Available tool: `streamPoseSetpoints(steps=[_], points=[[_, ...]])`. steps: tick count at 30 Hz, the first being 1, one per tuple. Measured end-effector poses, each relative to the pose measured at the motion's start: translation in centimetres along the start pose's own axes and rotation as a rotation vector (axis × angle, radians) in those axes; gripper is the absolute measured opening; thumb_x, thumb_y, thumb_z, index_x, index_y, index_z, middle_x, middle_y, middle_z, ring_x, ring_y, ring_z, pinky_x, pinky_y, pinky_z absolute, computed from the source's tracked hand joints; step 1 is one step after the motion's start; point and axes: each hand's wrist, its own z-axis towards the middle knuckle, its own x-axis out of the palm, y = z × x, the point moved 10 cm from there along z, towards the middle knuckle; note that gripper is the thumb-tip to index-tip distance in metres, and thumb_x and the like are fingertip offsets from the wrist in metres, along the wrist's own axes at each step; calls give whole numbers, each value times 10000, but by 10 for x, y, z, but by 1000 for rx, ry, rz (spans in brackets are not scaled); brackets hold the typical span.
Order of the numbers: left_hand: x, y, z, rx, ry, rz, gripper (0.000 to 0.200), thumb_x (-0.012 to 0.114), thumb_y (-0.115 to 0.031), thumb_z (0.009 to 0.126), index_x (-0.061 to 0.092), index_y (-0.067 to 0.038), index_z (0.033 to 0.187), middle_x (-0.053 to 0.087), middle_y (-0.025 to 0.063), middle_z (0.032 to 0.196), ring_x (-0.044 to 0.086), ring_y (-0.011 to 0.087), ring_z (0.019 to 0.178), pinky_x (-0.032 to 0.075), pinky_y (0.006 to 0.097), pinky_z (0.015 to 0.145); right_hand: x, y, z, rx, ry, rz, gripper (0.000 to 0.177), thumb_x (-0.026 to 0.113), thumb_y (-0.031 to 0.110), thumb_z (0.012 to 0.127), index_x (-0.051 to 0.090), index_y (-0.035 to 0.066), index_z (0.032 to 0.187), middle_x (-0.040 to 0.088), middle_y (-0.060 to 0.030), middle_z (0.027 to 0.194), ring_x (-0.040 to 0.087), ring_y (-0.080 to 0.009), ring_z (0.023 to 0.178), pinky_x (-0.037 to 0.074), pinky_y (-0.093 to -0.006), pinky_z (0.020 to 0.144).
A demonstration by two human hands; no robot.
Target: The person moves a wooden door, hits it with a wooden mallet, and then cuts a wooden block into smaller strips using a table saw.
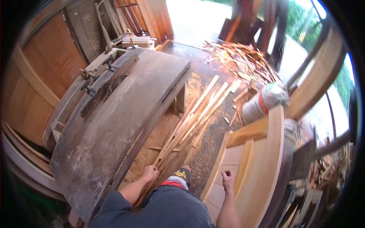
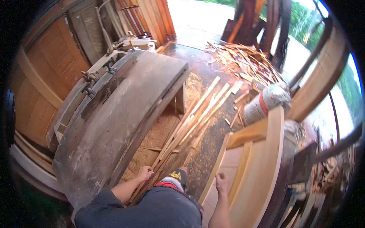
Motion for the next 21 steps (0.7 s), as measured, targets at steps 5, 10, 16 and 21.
streamPoseSetpoints(steps=[5,10,16,21], points=[[-46,-131,126,-2,-224,-132,288,719,-347,889,777,-68,935,747,204,885,740,372,871,571,462,771,14,-24,129,339,113,392,167,727,177,917,622,49,897,570,-23,693,511,-115,523,389,-261,455],[-80,-299,290,196,-352,-313,288,680,-356,947,754,-95,1045,748,169,904,734,369,867,564,452,754,-31,-140,214,586,147,49,156,697,187,941,602,63,927,604,-49,716,554,-133,556,443,-276,487],[-156,-449,433,467,-551,-342,279,697,-263,932,731,-45,1103,731,164,1072,717,341,1028,566,396,861,-49,-52,406,629,102,9,188,700,223,948,612,63,991,620,-64,793,575,-158,635,467,-299,550],[-210,-466,532,318,-742,-345,297,691,-265,941,720,-32,1122,747,155,1099,726,332,1014,571,392,878,-18,28,589,527,156,-3,227,702,254,954,620,63,1045,633,-77,857,593,-180,701,487,-318,603]])
